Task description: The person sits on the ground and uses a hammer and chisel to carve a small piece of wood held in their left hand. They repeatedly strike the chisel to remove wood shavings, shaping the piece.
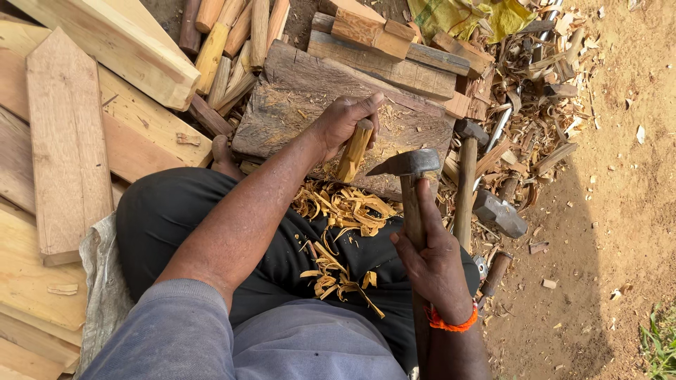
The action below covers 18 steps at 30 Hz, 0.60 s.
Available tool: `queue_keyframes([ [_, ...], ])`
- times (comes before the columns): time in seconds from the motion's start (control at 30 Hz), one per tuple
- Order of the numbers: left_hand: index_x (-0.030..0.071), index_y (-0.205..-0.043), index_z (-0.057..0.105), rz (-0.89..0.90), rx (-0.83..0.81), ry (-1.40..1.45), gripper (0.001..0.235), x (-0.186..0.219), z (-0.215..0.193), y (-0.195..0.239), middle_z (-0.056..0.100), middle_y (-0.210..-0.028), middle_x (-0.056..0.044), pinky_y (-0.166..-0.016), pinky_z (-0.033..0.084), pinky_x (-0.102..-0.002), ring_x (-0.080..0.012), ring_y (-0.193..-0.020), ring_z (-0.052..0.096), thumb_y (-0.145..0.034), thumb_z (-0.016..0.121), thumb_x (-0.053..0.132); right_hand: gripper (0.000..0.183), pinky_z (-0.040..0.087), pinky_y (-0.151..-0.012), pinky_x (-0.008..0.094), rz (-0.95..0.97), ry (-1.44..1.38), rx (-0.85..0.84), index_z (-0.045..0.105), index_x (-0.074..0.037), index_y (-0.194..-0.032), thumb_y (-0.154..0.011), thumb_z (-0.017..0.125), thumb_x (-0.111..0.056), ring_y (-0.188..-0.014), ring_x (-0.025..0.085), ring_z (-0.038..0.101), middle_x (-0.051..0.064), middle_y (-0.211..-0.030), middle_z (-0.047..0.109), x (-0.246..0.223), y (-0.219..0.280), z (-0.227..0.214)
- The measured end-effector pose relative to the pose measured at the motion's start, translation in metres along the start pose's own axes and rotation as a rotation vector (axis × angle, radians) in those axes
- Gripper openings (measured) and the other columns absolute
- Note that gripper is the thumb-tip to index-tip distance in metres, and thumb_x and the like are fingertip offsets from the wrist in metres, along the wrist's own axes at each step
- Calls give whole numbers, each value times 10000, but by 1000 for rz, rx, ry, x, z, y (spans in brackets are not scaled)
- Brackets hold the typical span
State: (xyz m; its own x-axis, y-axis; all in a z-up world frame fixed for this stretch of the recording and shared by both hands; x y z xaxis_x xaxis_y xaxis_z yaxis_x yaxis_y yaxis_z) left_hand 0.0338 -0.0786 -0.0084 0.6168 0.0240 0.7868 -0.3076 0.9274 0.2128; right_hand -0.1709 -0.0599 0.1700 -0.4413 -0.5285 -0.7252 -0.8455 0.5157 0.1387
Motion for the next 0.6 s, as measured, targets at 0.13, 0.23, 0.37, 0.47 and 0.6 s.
queue_keyframes([
  [0.13,121,-686,602,83,-69,36,556,8,11,3,579,-653,-37,-591,563,-343,-140,-593,591,-990,575,586,939,556,-777,286,155,-117,39,261,-114,-1671,-876,738,39,-888,132,627,132,-1122,672,3,6,-27],
  [0.23,123,-653,570,144,-106,66,544,7,18,7,550,-626,-35,-572,526,-371,-158,-574,566,-996,558,544,891,512,-960,320,-159,-152,110,223,-55,-1635,-888,677,116,-1171,171,561,170,-1530,501,-34,16,-55],
  [0.37,119,-642,564,219,-94,22,543,9,18,6,543,-630,-41,-667,492,-383,-175,-640,555,-1010,560,519,899,563,-851,265,-178,-166,56,236,-125,-1697,-960,710,78,-921,108,619,119,-1288,639,-47,10,-50],
  [0.47,125,-650,575,217,-51,45,508,8,16,6,574,-662,-42,-709,505,-384,-184,-675,575,-989,568,504,936,554,-832,294,26,-68,-53,264,-124,-1681,-893,722,88,-979,165,628,169,-1179,629,-30,-10,-13],
  [0.6,124,-638,568,242,-34,53,521,14,10,4,567,-653,-44,-744,511,-374,-190,-675,584,-991,573,508,912,562,-938,313,-130,-2,-62,278,-87,-1644,-871,723,104,-1200,209,671,208,-1471,607,-42,-18,0],
])
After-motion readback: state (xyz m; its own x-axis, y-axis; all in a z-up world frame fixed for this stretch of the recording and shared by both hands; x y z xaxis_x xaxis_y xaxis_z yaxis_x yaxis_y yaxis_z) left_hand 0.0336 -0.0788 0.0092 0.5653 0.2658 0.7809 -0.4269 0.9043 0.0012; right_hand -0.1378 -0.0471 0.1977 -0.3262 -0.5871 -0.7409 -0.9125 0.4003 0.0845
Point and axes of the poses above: each hand's wrist, its own y-axis away from the middle knuckle, its own z-axis out of the palm, x = y × z, the point moved 8 cm from there along -y, towards the middle knuckle
